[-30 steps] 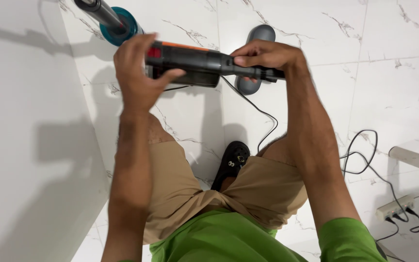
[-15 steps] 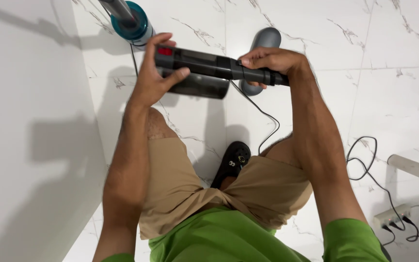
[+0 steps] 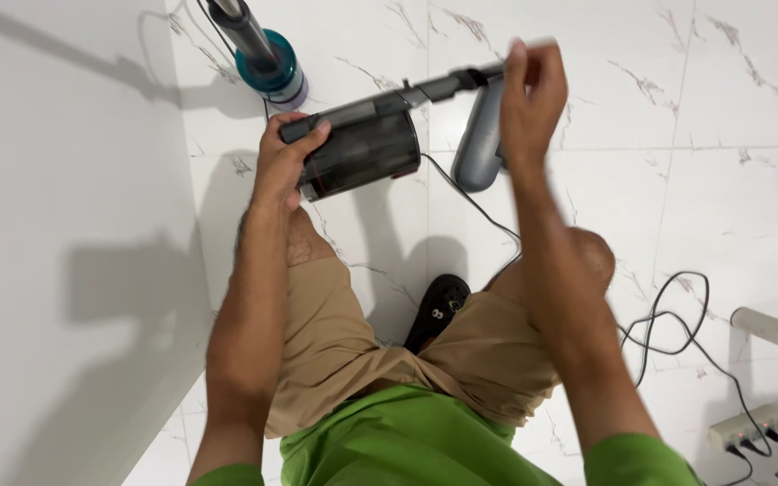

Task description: The recorder assembles a handheld cordless vacuum cleaner by attaching the dust bin and the long extension tube.

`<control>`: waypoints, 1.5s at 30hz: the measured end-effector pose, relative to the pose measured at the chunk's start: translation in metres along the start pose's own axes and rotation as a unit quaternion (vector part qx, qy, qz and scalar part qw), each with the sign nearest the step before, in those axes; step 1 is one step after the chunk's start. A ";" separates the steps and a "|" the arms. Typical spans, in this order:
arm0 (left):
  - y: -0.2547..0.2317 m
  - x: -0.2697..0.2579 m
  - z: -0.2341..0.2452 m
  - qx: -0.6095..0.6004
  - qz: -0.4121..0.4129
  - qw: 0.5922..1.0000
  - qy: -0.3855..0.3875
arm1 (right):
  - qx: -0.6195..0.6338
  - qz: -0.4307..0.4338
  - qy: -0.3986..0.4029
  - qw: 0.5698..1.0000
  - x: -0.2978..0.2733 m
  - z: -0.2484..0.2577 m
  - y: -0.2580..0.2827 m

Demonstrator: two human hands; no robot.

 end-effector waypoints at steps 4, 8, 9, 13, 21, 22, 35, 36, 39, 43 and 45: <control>0.004 0.001 -0.003 -0.050 0.003 0.998 -0.031 | 0.184 -0.009 -0.069 0.980 -0.040 -0.024 -0.019; 0.009 -0.002 -0.027 -0.049 -0.007 0.999 -0.021 | 0.328 -0.435 0.065 0.836 -0.068 -0.086 -0.061; 0.009 -0.005 -0.036 -0.040 -0.014 0.999 -0.008 | 0.348 -0.467 0.113 0.805 -0.070 -0.098 -0.059; -0.001 -0.007 -0.044 0.016 -0.009 1.000 0.023 | 0.308 -0.437 0.072 0.842 -0.061 -0.079 -0.055; -0.108 0.030 0.058 0.160 -0.328 0.867 -0.338 | 0.387 -0.386 -0.014 0.837 -0.056 -0.066 -0.054; -0.113 0.034 0.059 0.161 -0.330 0.867 -0.338 | 0.388 -0.385 -0.014 0.837 -0.057 -0.067 -0.063; -0.150 0.032 0.031 0.259 -0.403 0.856 -0.192 | 0.638 -0.308 -0.026 0.705 -0.082 -0.053 -0.102; -0.176 0.026 0.003 0.251 -0.400 0.863 -0.181 | 0.620 -0.308 -0.065 0.719 -0.083 -0.044 -0.106; -0.199 0.010 -0.021 0.219 -0.408 0.874 -0.148 | 0.670 -0.269 -0.070 0.688 -0.082 -0.043 -0.147; -0.220 -0.001 -0.048 0.176 -0.418 0.885 -0.103 | 0.721 -0.227 -0.043 0.654 -0.086 -0.043 -0.131; -0.226 -0.006 -0.061 0.156 -0.420 0.890 -0.081 | 0.735 -0.278 -0.109 0.609 -0.096 -0.042 -0.126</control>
Point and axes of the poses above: each hand's wrist, its own x-axis towards the middle knuckle, its own z-axis out of the back of the hand, y = z × x, the point moved 9 cm from there along x, towards the middle knuckle, and after that the axes turned 12 degrees about x, right-handed, at the moved point
